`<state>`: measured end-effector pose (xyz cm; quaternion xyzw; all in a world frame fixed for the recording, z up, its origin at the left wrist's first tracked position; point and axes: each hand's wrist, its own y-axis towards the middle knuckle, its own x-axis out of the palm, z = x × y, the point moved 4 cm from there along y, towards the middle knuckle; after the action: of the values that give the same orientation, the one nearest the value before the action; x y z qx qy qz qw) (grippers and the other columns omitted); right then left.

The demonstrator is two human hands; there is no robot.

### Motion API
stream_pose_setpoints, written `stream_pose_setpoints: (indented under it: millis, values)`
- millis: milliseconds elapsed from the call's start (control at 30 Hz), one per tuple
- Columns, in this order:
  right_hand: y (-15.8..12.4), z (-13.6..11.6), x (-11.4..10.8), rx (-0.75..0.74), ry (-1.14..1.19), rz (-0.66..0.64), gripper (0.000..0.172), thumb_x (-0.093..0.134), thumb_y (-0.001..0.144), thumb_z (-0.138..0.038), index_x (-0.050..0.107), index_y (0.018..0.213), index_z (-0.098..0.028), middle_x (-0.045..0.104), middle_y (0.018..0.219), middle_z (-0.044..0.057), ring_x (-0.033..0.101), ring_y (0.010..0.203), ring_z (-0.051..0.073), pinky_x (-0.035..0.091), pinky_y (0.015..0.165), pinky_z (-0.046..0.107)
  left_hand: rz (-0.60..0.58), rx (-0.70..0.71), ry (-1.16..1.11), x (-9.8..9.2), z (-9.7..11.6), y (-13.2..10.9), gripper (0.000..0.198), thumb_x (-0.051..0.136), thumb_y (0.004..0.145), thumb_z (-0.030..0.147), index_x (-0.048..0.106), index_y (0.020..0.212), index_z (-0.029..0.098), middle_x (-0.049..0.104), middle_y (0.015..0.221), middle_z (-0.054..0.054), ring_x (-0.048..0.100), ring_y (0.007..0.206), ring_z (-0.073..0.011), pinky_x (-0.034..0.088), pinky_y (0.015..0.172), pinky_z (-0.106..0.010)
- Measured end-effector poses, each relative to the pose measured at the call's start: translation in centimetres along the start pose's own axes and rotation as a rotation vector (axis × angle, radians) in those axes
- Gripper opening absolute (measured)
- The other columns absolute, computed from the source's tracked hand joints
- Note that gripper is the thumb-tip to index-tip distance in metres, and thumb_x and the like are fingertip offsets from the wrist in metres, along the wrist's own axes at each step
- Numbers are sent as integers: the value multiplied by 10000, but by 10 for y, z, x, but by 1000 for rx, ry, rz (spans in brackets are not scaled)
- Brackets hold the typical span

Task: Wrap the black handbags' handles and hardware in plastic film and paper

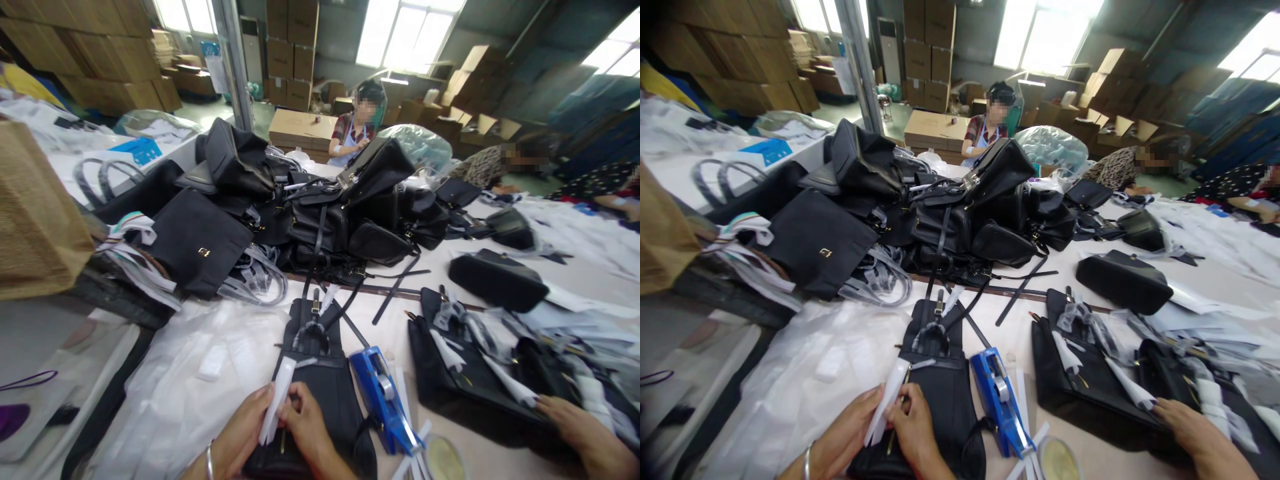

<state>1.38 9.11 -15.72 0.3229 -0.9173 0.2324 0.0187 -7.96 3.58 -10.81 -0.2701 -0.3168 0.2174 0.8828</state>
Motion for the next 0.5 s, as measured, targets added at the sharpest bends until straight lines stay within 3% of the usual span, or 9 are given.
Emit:
stream_pose_setpoints:
  millis: [133, 267, 367, 433, 500]
  values:
    - [0, 1, 1, -46, -177, 49, 147, 603, 707, -230, 547, 839, -193, 535, 684, -40, 544, 606, 127, 448, 553, 216, -7, 25, 58, 4, 2, -2, 488, 628, 740, 563, 689, 949, 126, 694, 808, -80, 611, 741, -204, 468, 730, -308]
    - [-6, -4, 4, -170, -487, 149, 189, 544, 760, -196, 545, 949, -206, 610, 874, 30, 607, 805, 179, 474, 715, 264, -42, 35, 165, 7, 3, 1, 484, 591, 763, 576, 688, 940, 137, 691, 812, -64, 602, 739, -196, 461, 738, -303]
    - [-10, -3, 5, -188, -696, 215, 219, 532, 762, -181, 538, 980, -199, 614, 888, 59, 619, 817, 209, 473, 735, 297, -33, 62, 249, 5, -2, 7, 463, 599, 756, 575, 689, 896, 142, 681, 767, -44, 588, 706, -179, 456, 707, -277]
    - [-13, -4, 3, -176, -750, 228, 239, 537, 755, -172, 536, 993, -193, 618, 902, 68, 621, 822, 214, 469, 737, 306, -1, 68, 288, 1, -10, 13, 426, 608, 760, 551, 681, 870, 146, 664, 716, -29, 578, 671, -164, 448, 664, -255]
    - [-14, -6, -3, -131, -699, 161, 271, 597, 721, -190, 536, 986, -196, 626, 881, 48, 616, 798, 199, 468, 707, 286, 43, 57, 318, -5, -18, 19, 403, 607, 762, 541, 665, 818, 147, 638, 664, -17, 569, 625, -152, 433, 602, -240]
